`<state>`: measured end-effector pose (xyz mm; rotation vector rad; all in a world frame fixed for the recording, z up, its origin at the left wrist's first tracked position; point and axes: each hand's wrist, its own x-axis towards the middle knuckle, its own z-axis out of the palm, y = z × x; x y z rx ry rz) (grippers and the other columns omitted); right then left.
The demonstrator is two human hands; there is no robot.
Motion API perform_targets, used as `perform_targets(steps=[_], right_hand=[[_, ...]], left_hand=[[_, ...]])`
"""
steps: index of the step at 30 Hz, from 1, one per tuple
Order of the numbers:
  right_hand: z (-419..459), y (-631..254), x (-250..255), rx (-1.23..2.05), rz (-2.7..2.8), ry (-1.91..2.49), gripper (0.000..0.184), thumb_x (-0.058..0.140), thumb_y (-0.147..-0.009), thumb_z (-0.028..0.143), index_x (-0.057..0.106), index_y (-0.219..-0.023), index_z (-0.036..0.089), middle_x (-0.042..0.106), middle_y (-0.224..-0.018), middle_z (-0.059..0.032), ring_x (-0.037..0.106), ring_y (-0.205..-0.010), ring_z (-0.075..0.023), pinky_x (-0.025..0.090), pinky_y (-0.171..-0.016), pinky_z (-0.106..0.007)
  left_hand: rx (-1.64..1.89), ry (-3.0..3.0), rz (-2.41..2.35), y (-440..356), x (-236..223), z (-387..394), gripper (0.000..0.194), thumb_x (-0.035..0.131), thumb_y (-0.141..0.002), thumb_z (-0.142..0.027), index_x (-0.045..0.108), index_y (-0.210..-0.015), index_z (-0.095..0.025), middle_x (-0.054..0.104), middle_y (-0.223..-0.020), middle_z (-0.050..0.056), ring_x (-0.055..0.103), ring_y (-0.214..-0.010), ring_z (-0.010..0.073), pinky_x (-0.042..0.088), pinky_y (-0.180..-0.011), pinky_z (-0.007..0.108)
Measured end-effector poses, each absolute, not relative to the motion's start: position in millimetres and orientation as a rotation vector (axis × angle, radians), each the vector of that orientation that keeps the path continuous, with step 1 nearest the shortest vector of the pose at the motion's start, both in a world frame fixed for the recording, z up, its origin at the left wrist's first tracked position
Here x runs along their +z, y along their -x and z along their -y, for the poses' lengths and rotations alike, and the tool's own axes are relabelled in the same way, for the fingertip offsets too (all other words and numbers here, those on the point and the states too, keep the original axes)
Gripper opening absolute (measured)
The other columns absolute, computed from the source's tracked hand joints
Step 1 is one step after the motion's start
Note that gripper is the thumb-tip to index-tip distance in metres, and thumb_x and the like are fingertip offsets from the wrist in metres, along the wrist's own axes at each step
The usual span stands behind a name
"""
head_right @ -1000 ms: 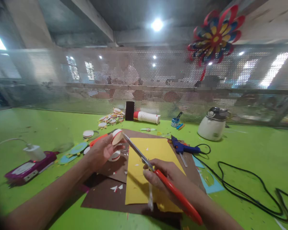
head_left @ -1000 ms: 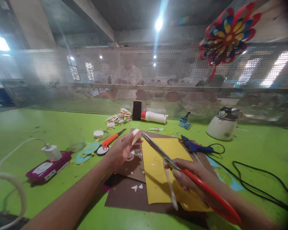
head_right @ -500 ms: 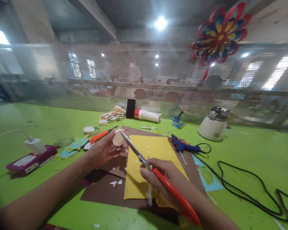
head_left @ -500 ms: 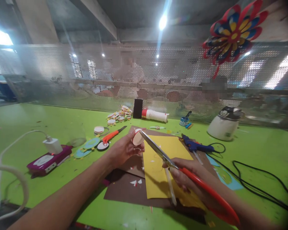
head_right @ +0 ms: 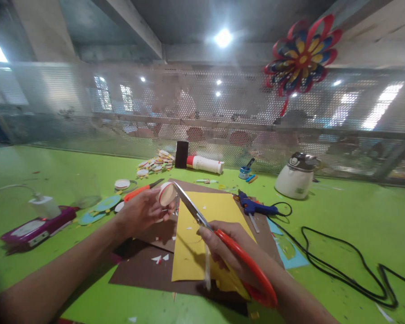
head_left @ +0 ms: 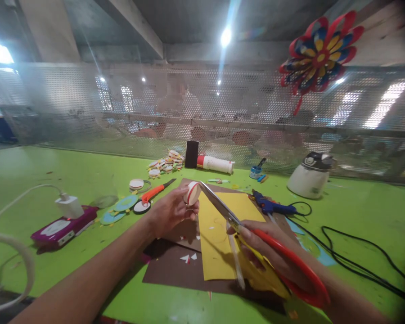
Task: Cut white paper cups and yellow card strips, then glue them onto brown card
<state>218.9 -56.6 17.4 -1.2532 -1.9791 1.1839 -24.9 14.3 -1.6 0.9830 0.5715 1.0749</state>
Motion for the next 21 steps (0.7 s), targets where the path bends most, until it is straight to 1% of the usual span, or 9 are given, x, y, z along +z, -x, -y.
perform_targets(steps=[5, 8, 10, 13, 15, 17, 19, 21], right_hand=[[56.3, -220.0, 15.3, 1.207, 1.977, 1.219, 0.046, 0.039, -0.092, 0.061, 0.046, -0.074, 0.020, 0.048, -0.060, 0.0032, 0.045, -0.053, -0.0098, 0.035, -0.051, -0.023], [56.3, -218.5, 16.8, 1.193, 1.973, 1.226, 0.047, 0.039, -0.092, 0.062, 0.046, -0.071, 0.020, 0.048, -0.058, 0.0033, 0.044, -0.051, -0.0093, 0.036, -0.049, -0.023], [56.2, -217.5, 17.6, 1.173, 1.981, 1.231, 0.049, 0.039, -0.091, 0.063, 0.045, -0.068, 0.020, 0.048, -0.056, 0.0032, 0.043, -0.050, -0.0092, 0.037, -0.049, -0.023], [56.1, -216.8, 17.3, 1.178, 1.974, 1.251, 0.050, 0.040, -0.090, 0.064, 0.045, -0.066, 0.020, 0.049, -0.056, 0.0026, 0.044, -0.050, -0.0097, 0.038, -0.049, -0.023], [56.2, -216.9, 16.3, 1.205, 1.966, 1.257, 0.049, 0.042, -0.090, 0.063, 0.047, -0.068, 0.020, 0.049, -0.058, 0.0023, 0.045, -0.051, -0.0102, 0.038, -0.049, -0.024], [56.6, -216.8, 15.1, 1.254, 1.926, 1.249, 0.046, 0.045, -0.090, 0.061, 0.052, -0.073, 0.019, 0.050, -0.059, 0.0023, 0.046, -0.052, -0.0110, 0.040, -0.050, -0.024], [57.4, -216.5, 13.7, 1.308, 1.870, 1.215, 0.042, 0.048, -0.089, 0.059, 0.057, -0.077, 0.020, 0.049, -0.059, 0.0026, 0.047, -0.052, -0.0118, 0.041, -0.049, -0.025], [58.4, -216.2, 12.1, 1.324, 1.833, 1.167, 0.042, 0.050, -0.088, 0.059, 0.060, -0.081, 0.019, 0.050, -0.057, 0.0029, 0.048, -0.051, -0.0121, 0.042, -0.050, -0.025]], left_hand=[[1.053, -0.964, -0.557, 24.3, -4.4, -16.8, 0.022, 0.060, -0.080, -0.030, 0.057, -0.092, -0.012, 0.065, -0.074, 0.009, 0.062, -0.069, 0.0178, 0.048, -0.061, 0.028], [1.035, -1.012, -0.534, 25.2, -4.2, -16.9, 0.020, 0.059, -0.082, -0.029, 0.057, -0.093, -0.012, 0.066, -0.075, 0.009, 0.062, -0.069, 0.0176, 0.048, -0.062, 0.028], [1.019, -1.042, -0.536, 26.0, -3.5, -16.9, 0.022, 0.058, -0.084, -0.034, 0.058, -0.092, -0.013, 0.065, -0.072, 0.008, 0.061, -0.066, 0.0166, 0.047, -0.059, 0.026], [1.006, -1.033, -0.583, 26.6, -3.0, -18.1, 0.033, 0.056, -0.086, -0.046, 0.059, -0.088, -0.013, 0.066, -0.067, 0.008, 0.061, -0.060, 0.0159, 0.045, -0.054, 0.024], [1.057, -0.997, -0.612, 26.2, -3.2, -19.5, 0.038, 0.056, -0.085, -0.050, 0.061, -0.089, -0.012, 0.067, -0.070, 0.009, 0.063, -0.063, 0.0170, 0.046, -0.055, 0.024], [1.136, -0.963, -0.596, 25.3, -3.6, -21.0, 0.036, 0.059, -0.085, -0.046, 0.063, -0.092, -0.011, 0.068, -0.079, 0.010, 0.065, -0.070, 0.0179, 0.049, -0.060, 0.026], [1.208, -0.939, -0.549, 24.6, -4.3, -22.4, 0.028, 0.060, -0.085, -0.037, 0.065, -0.094, -0.011, 0.069, -0.088, 0.010, 0.065, -0.077, 0.0174, 0.052, -0.067, 0.026], [1.232, -0.927, -0.515, 24.6, -5.2, -23.3, 0.022, 0.060, -0.085, -0.031, 0.066, -0.093, -0.011, 0.068, -0.092, 0.010, 0.064, -0.080, 0.0166, 0.052, -0.070, 0.027]])
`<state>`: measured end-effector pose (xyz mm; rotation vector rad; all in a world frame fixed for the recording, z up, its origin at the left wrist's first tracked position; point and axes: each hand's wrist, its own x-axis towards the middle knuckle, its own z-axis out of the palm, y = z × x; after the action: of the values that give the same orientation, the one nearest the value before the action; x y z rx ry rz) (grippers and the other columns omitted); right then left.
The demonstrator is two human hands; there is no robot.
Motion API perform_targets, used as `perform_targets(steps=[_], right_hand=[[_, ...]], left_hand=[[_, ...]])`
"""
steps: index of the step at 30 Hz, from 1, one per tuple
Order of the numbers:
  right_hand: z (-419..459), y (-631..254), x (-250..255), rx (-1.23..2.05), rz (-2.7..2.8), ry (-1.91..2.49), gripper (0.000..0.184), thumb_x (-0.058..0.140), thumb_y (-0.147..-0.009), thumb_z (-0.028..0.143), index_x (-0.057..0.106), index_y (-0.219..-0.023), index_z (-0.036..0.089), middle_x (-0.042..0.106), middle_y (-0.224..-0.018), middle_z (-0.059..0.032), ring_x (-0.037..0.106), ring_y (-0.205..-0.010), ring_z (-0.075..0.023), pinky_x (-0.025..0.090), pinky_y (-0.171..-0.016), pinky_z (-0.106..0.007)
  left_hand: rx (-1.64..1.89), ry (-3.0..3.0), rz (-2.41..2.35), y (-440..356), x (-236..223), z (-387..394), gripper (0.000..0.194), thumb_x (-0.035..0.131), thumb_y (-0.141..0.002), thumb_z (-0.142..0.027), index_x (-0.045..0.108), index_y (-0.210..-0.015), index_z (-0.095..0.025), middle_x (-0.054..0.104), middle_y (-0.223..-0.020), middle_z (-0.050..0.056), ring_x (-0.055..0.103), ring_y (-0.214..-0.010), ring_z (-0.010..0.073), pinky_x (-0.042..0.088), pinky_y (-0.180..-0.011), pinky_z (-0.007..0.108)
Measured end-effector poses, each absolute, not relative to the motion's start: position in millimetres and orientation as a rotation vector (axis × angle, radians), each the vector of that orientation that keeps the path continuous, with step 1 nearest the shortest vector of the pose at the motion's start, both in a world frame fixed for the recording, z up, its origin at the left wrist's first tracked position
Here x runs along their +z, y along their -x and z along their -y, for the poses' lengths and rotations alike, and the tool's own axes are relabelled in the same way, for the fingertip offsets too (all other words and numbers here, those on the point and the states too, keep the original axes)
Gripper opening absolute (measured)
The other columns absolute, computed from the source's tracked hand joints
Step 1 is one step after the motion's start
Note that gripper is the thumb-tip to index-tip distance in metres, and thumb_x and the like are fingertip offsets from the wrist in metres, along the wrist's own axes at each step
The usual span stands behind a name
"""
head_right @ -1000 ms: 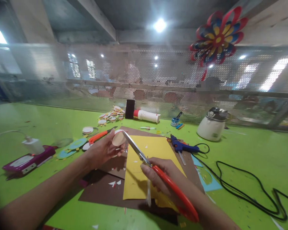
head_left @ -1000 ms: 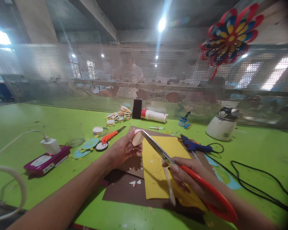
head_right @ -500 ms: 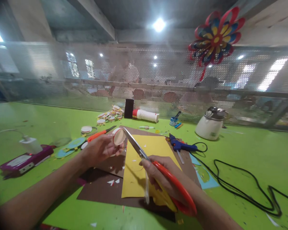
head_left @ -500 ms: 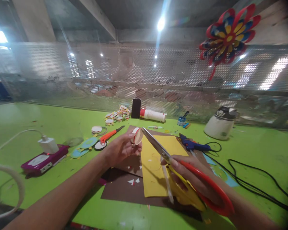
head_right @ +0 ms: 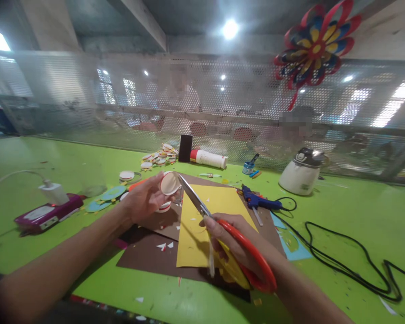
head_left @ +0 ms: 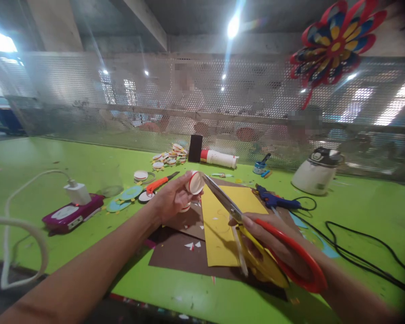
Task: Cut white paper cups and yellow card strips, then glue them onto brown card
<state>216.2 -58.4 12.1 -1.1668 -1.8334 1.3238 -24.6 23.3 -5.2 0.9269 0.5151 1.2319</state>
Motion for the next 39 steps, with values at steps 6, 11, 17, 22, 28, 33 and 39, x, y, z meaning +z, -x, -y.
perform_targets(steps=[6, 11, 17, 22, 28, 33, 39], right_hand=[[61, -218, 7, 1.547, 1.656, 1.130, 0.047, 0.051, -0.087, 0.061, 0.061, -0.102, 0.017, 0.058, -0.065, 0.0002, 0.057, -0.056, -0.0141, 0.045, -0.054, -0.028], [66, -217, 10, 1.689, 1.501, 1.120, 0.038, 0.054, -0.087, 0.058, 0.058, -0.090, 0.020, 0.061, -0.065, 0.0000, 0.057, -0.052, -0.0141, 0.047, -0.054, -0.029], [66, -219, 6, 1.737, 1.514, 1.063, 0.041, 0.047, -0.092, 0.055, 0.059, -0.100, 0.017, 0.060, -0.065, 0.0006, 0.056, -0.052, -0.0124, 0.049, -0.056, -0.028], [67, -217, 2, 1.745, 1.336, 1.121, 0.038, 0.054, -0.089, 0.055, 0.060, -0.099, 0.019, 0.061, -0.069, 0.0008, 0.057, -0.053, -0.0122, 0.052, -0.063, -0.032], [69, -215, 6, 1.731, 1.268, 1.198, 0.045, 0.064, -0.076, 0.062, 0.060, -0.093, 0.021, 0.063, -0.067, -0.0001, 0.058, -0.051, -0.0145, 0.052, -0.057, -0.031], [78, -212, 19, 1.627, 1.336, 1.214, 0.042, 0.069, -0.069, 0.063, 0.062, -0.082, 0.023, 0.063, -0.064, -0.0011, 0.060, -0.054, -0.0175, 0.053, -0.054, -0.031], [73, -213, 11, 1.482, 1.479, 1.255, 0.048, 0.058, -0.078, 0.066, 0.064, -0.097, 0.022, 0.065, -0.070, -0.0033, 0.064, -0.061, -0.0192, 0.053, -0.054, -0.031]], left_hand=[[1.234, -0.917, -0.559, 25, -6, -22, 0.025, 0.063, -0.083, -0.031, 0.067, -0.100, -0.013, 0.068, -0.098, 0.008, 0.063, -0.080, 0.0160, 0.053, -0.068, 0.027], [1.297, -0.878, -0.578, 23, -4, -23, 0.026, 0.066, -0.082, -0.035, 0.066, -0.092, -0.012, 0.066, -0.086, 0.007, 0.059, -0.069, 0.0132, 0.050, -0.061, 0.024], [1.321, -0.769, -0.681, 25, -3, -27, 0.023, 0.067, -0.081, -0.033, 0.062, -0.084, -0.010, 0.066, -0.077, 0.009, 0.061, -0.065, 0.0146, 0.045, -0.052, 0.021], [1.336, -0.721, -0.704, 24, 0, -25, 0.017, 0.059, -0.087, -0.029, 0.062, -0.083, -0.012, 0.066, -0.074, 0.009, 0.064, -0.064, 0.0155, 0.046, -0.053, 0.022], [1.303, -0.711, -0.711, 24, 0, -26, 0.019, 0.056, -0.089, -0.029, 0.062, -0.083, -0.011, 0.069, -0.074, 0.012, 0.068, -0.069, 0.0194, 0.049, -0.056, 0.024], [1.292, -0.725, -0.714, 25, 1, -26, 0.019, 0.052, -0.091, -0.026, 0.062, -0.086, -0.011, 0.070, -0.080, 0.014, 0.068, -0.073, 0.0189, 0.050, -0.061, 0.024], [1.394, -1.038, -0.686, 25, -3, -24, 0.027, 0.067, -0.080, -0.026, 0.066, -0.107, -0.020, 0.065, -0.085, 0.003, 0.060, -0.073, 0.0133, 0.047, -0.066, 0.024]])
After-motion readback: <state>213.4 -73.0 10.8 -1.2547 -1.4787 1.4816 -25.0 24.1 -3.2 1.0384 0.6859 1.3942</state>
